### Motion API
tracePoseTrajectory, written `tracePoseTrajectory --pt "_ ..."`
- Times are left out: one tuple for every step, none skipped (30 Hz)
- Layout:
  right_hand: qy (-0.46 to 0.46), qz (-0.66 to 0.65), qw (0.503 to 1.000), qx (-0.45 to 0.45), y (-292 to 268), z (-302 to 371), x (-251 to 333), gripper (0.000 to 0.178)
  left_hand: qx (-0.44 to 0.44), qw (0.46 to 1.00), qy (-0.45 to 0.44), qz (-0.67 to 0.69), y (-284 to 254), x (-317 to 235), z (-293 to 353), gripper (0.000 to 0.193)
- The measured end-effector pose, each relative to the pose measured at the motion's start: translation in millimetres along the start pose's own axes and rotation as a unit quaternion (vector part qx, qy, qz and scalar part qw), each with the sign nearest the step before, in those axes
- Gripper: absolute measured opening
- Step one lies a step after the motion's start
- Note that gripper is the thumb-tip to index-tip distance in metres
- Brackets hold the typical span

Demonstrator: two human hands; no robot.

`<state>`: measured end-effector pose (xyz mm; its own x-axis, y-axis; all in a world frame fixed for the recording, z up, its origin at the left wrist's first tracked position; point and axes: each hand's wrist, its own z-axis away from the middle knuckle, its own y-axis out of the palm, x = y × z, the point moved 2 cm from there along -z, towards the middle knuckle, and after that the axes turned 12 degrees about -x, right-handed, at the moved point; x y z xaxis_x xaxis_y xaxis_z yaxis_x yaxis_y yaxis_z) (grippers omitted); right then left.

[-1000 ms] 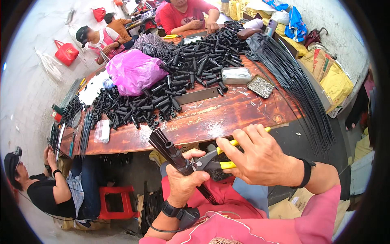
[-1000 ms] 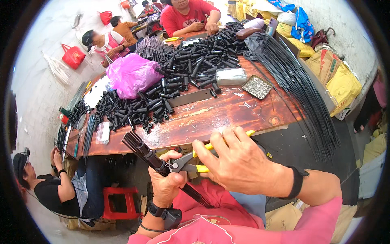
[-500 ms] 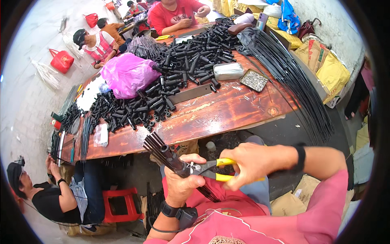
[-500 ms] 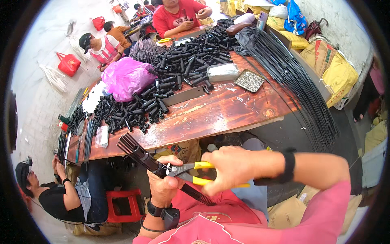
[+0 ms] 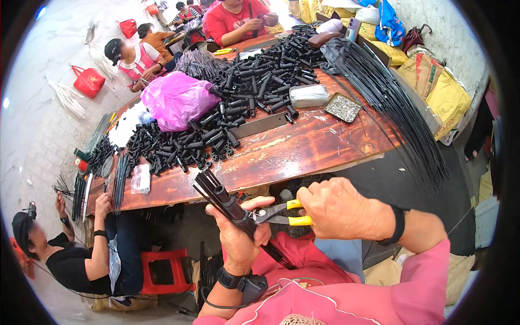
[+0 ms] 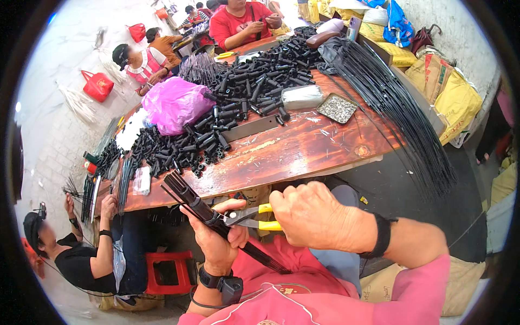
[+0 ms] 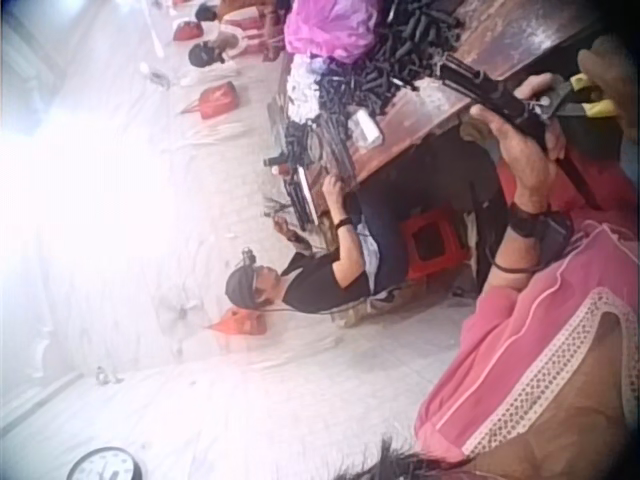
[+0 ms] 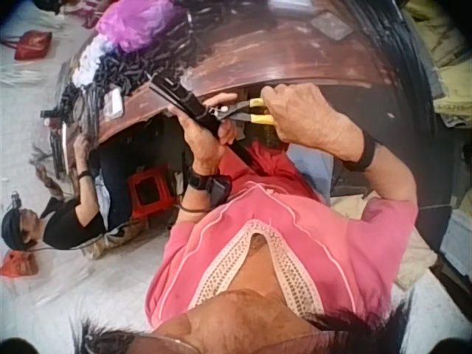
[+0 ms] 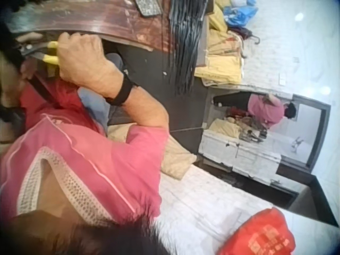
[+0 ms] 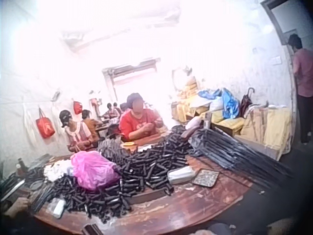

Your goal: Assembling components for umbrellas at a factory workstation.

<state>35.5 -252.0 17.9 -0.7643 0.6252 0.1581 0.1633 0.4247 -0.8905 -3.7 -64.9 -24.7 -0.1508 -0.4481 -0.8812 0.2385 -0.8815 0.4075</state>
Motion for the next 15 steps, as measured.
tracePoseTrajectory --pt "-0.001 -0.001 1.0 0.0 -7.1 -4.6 -2.5 0.016 -0.006 1.0 0.002 -0.007 0.6 -0.3 0.3 0.11" --pt "-0.035 0.028 0.999 0.008 -13.0 -9.3 -4.5 0.017 -0.012 1.0 0.004 -0.014 1.3 -0.7 0.6 0.109" --pt "-0.065 0.062 0.996 0.017 -22.8 -12.7 -5.1 0.017 -0.008 1.0 0.003 -0.015 4.6 -1.3 1.4 0.109" --pt "-0.067 0.063 0.994 0.058 -32.5 -19.2 -3.6 0.017 -0.016 1.0 0.003 -0.02 6.2 -1.2 1.6 0.108" --pt "-0.065 0.063 0.994 0.056 -39.7 -25.5 -2.8 0.017 -0.023 0.999 0.004 -0.025 7.7 -0.9 1.6 0.108" --pt "-0.098 0.072 0.99 0.069 -45.6 -29.9 -1.2 0.015 -0.021 0.999 0.004 -0.026 10.4 0.2 1.3 0.108" --pt "-0.13 0.082 0.985 0.081 -48.4 -32.3 0.8 0.014 -0.042 0.998 0.014 -0.033 12.2 0.8 0.9 0.105" --pt "-0.128 0.084 0.985 0.079 -48.3 -33.7 2.2 0.014 -0.063 0.997 0.023 -0.04 13.4 0.6 0.4 0.103" --pt "-0.149 0.095 0.982 0.061 -46.2 -35.8 3.8 0.015 -0.061 0.997 0.026 -0.041 13.2 0.8 -0.3 0.103" --pt "-0.17 0.107 0.979 0.044 -44.1 -36.6 5.0 0.016 -0.068 0.997 0.023 -0.035 11.1 2.1 -0.7 0.102" --pt "-0.17 0.11 0.978 0.041 -42.3 -35.2 5.5 0.016 -0.073 0.997 0.02 -0.029 9.1 2.9 -1.1 0.101" --pt "-0.182 0.124 0.975 -0.005 -40.3 -31.9 6.8 0.016 -0.073 0.997 0.021 -0.024 7.6 2.6 -2.0 0.1" --pt "-0.196 0.136 0.97 -0.051 -35.9 -29.8 8.2 0.016 -0.073 0.997 0.026 -0.023 4.6 2.4 -3.7 0.1" --pt "-0.145 0.135 0.98 -0.015 -24.4 -28.0 8.3 0.017 -0.067 0.997 0.028 -0.015 1.2 1.7 -5.5 0.1" --pt "-0.15 0.136 0.979 -0.017 -17.3 -26.5 10.8 0.017 -0.064 0.997 0.03 -0.006 -1.6 0.9 -5.7 0.1"
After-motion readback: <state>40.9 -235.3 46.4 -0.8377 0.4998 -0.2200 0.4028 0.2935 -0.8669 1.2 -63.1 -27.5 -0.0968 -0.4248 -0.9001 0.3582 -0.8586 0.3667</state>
